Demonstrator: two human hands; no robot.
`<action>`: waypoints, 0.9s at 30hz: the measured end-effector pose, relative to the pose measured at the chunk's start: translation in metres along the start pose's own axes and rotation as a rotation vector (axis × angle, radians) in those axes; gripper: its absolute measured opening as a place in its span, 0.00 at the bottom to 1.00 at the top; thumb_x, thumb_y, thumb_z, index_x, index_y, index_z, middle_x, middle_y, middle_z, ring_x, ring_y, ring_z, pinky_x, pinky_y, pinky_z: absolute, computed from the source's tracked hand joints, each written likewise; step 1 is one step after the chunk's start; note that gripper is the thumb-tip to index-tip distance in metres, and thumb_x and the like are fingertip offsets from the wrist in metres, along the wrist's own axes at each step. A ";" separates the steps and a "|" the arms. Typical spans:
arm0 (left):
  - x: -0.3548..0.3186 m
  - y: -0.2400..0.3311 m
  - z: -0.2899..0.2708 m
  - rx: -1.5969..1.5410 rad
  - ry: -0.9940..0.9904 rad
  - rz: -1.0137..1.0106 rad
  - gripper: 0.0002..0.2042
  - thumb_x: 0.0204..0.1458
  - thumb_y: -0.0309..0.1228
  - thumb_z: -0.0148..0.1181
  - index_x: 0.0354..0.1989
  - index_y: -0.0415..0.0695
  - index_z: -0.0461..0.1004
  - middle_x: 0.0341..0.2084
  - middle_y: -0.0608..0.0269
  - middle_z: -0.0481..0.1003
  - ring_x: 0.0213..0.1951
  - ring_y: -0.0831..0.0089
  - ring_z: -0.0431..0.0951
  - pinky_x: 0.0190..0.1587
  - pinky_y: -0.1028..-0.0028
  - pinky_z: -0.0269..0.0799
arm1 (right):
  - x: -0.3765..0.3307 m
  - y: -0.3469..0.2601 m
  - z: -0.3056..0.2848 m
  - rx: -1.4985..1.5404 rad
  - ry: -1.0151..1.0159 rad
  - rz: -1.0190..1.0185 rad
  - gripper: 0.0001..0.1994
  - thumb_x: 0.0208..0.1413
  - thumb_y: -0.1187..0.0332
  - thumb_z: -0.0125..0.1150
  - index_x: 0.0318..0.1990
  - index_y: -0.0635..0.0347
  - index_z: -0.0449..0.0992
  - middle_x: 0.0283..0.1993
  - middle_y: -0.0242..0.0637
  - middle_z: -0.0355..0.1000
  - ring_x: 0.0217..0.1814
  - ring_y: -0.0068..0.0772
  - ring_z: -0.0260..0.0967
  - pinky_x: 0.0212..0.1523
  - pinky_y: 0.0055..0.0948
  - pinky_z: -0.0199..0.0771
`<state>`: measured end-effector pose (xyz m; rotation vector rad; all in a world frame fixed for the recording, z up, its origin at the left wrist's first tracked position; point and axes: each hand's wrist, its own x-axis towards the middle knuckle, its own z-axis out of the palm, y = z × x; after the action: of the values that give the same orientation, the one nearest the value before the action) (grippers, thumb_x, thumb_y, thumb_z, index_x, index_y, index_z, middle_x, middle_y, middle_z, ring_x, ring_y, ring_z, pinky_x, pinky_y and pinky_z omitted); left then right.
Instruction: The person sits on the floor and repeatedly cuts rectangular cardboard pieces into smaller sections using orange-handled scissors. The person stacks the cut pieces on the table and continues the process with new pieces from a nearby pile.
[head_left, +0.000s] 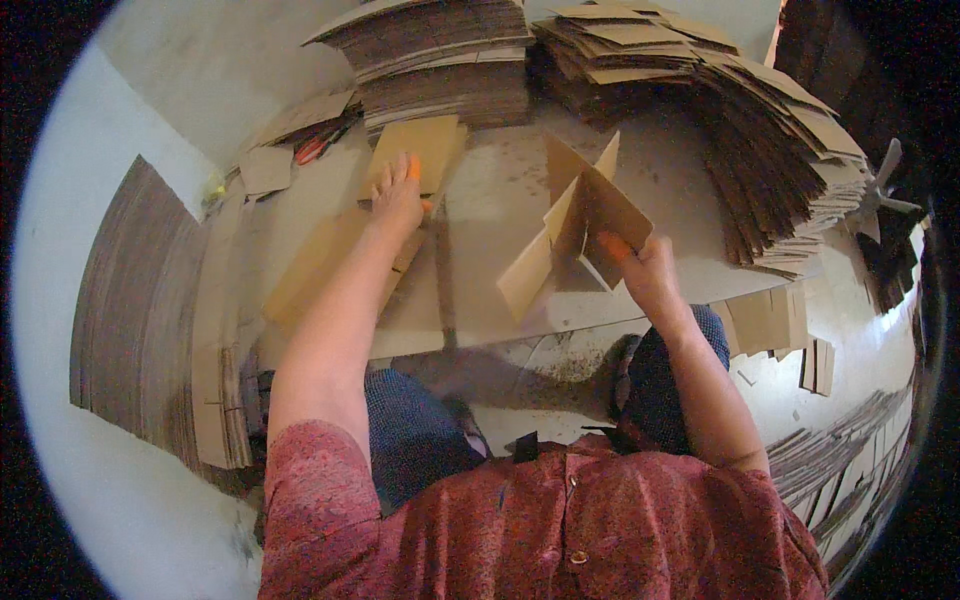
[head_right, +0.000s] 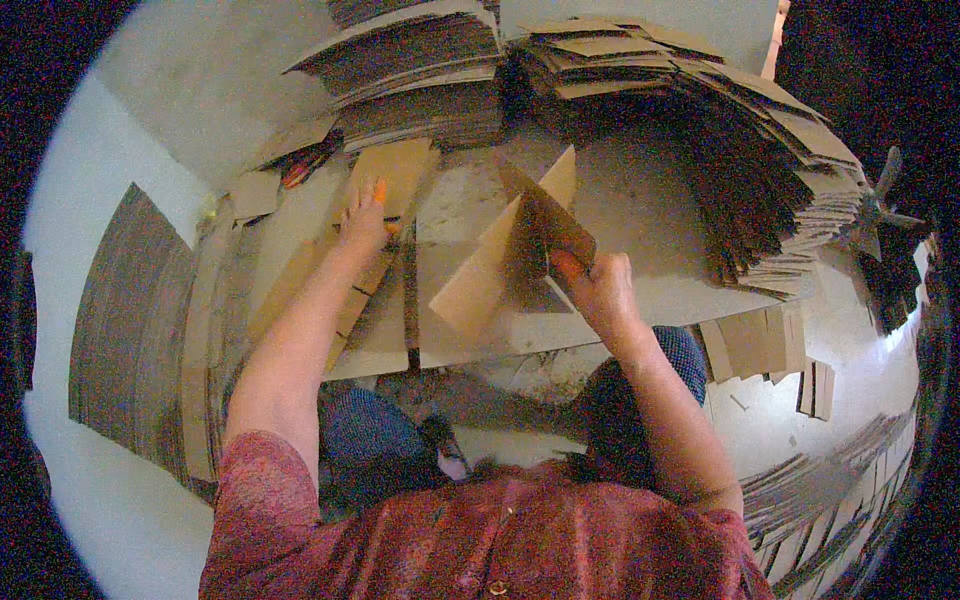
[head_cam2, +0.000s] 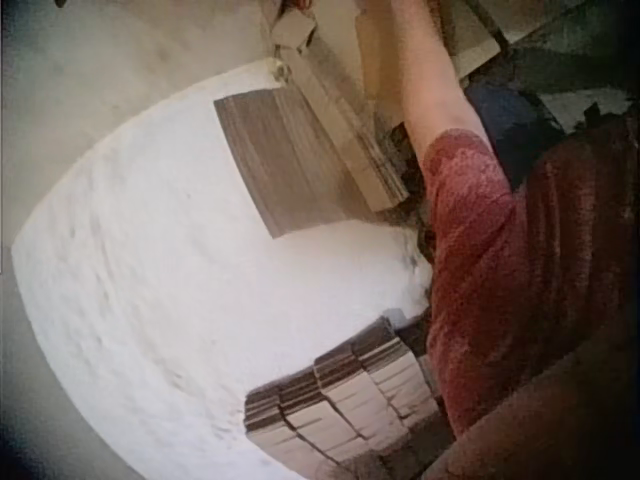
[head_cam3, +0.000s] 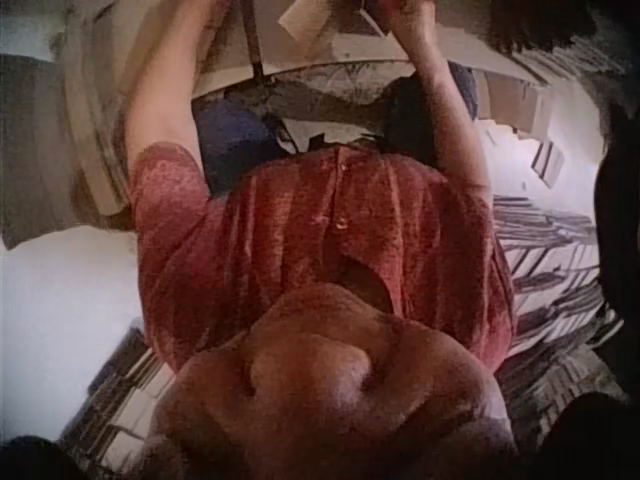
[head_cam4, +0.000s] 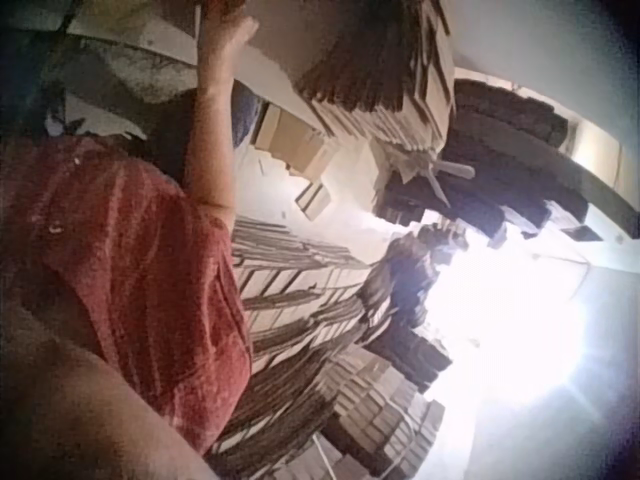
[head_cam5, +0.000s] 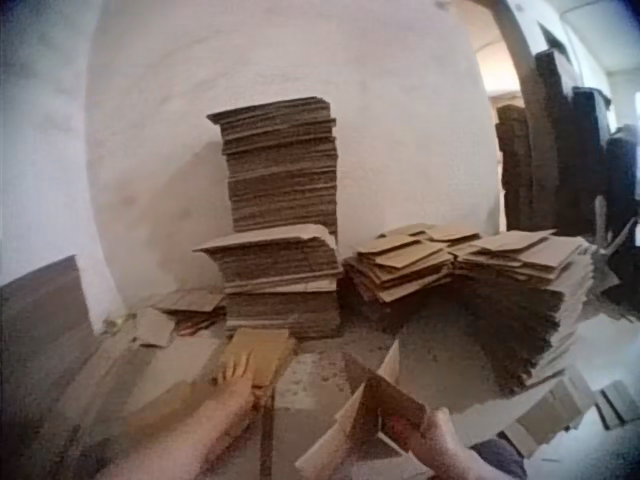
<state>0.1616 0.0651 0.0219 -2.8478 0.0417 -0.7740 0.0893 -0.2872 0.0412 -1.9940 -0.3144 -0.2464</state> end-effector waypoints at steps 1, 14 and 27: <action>0.004 -0.013 0.016 -0.207 -0.153 -0.117 0.23 0.47 0.34 0.58 0.52 0.40 0.63 0.48 0.47 0.67 0.50 0.53 0.67 0.50 0.61 0.64 | 0.002 -0.002 -0.001 -0.033 -0.012 0.003 0.12 0.49 0.65 0.61 0.35 0.65 0.75 0.24 0.46 0.73 0.24 0.28 0.70 0.25 0.33 0.69; 0.019 -0.027 -0.013 -0.564 -0.183 -0.155 0.11 0.48 0.37 0.58 0.35 0.43 0.77 0.28 0.55 0.77 0.32 0.64 0.75 0.36 0.67 0.69 | -0.011 -0.071 -0.041 0.038 0.388 -0.499 0.13 0.54 0.71 0.54 0.47 0.65 0.70 0.43 0.43 0.72 0.43 0.33 0.71 0.43 0.27 0.69; -0.067 0.103 -0.173 -1.408 0.146 0.346 0.23 0.43 0.29 0.63 0.51 0.40 0.68 0.50 0.56 0.68 0.52 0.64 0.67 0.53 0.71 0.63 | -0.004 -0.133 -0.036 1.002 -0.057 0.308 0.09 0.54 0.71 0.53 0.40 0.66 0.72 0.38 0.38 0.73 0.37 0.29 0.72 0.37 0.27 0.72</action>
<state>0.0188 -0.0606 0.1151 -3.6977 1.6423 -1.1445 0.0409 -0.2653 0.1683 -1.0308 -0.1143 0.1545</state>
